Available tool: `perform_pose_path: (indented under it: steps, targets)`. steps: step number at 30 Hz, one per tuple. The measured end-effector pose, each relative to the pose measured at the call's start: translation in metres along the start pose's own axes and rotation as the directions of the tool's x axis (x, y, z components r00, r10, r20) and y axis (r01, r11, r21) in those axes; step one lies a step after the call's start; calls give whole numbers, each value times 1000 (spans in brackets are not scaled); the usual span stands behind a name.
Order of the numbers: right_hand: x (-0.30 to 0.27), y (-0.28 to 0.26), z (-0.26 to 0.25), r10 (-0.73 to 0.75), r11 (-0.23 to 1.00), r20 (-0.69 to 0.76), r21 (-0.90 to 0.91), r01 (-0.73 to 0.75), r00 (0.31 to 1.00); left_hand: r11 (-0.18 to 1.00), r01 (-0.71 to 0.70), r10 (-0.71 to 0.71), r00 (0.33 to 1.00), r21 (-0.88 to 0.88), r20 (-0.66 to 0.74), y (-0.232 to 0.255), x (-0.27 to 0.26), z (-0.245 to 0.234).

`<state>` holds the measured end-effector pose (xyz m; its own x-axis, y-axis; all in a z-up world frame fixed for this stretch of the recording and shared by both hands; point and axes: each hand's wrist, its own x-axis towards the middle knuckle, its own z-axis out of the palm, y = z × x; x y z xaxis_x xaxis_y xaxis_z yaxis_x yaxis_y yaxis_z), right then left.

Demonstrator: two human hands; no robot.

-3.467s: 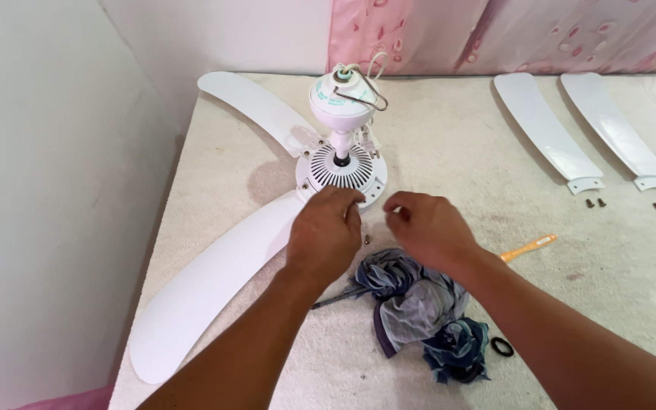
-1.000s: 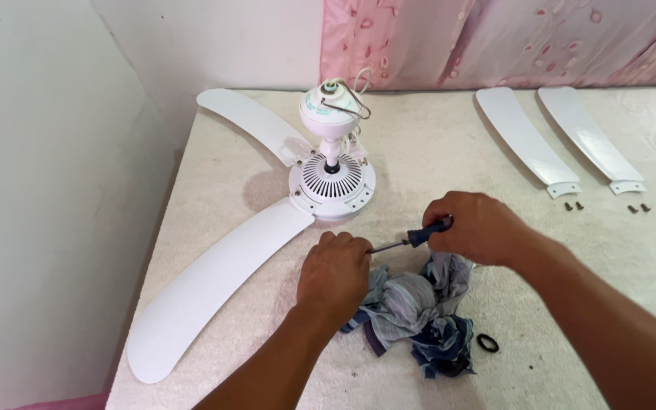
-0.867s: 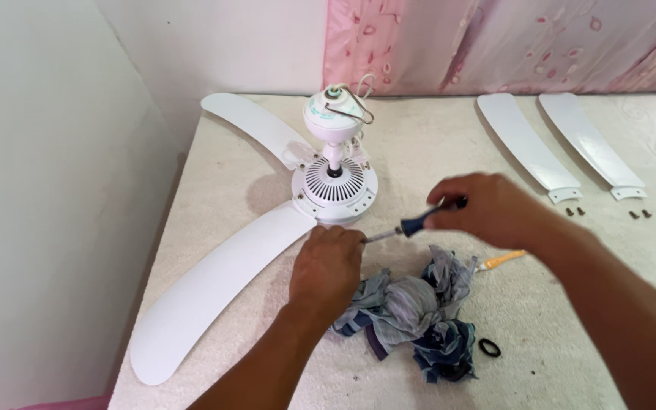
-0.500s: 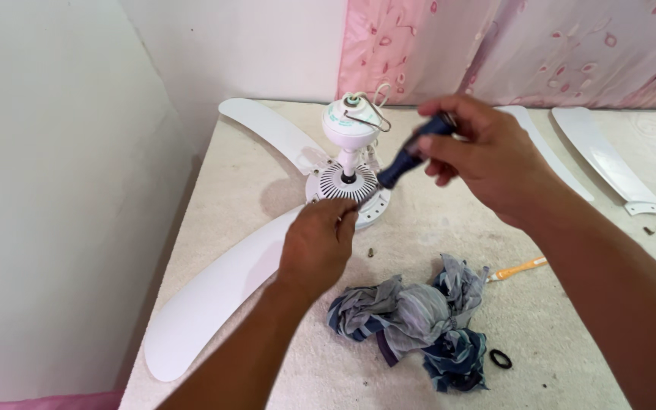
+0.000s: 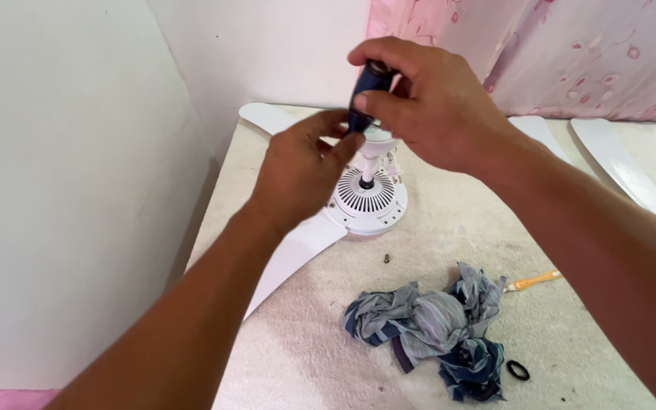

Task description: The person assembles a small white fan by attaching blades to the motor housing. They use a screwdriver to tighten screws and a cloth to wipe the blades before installation. The person installs two blades and secures them with screws.

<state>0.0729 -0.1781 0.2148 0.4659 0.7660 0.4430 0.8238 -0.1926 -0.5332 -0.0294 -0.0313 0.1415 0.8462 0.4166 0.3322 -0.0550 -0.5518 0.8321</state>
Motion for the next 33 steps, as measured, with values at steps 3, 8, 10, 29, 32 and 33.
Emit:
perform_pose_path:
  steps: [3, 8, 10, 29, 32, 33]
  targets:
    - [6, -1, 4, -95, 994, -6, -52, 95, 995, 999, 28, -28, 999, 20, -20, 1, 6, -6]
    - [14, 5, 12, -105, 993, -4, -53, 105, 994, 998, 52, -50, 998, 29, -42, -7, 12, -3]
    - [15, 7, 17, -90, 994, -2, -59, 90, 996, 999, 37, -35, 998, 38, -53, -11, 12, 1]
    - [12, 12, 25, -29, 998, 3, -59, 29, 1000, 995, 102, -102, 995, 16, -5, -19, 11, 6]
    - [12, 12, 25, -19, 998, 5, -64, 19, 1000, 995, 94, -94, 996, 18, -5, -20, 12, 6]
    - [12, 12, 25, -19, 997, 7, -70, 19, 1000, 995, 97, -97, 995, 22, -3, -20, 12, 6]
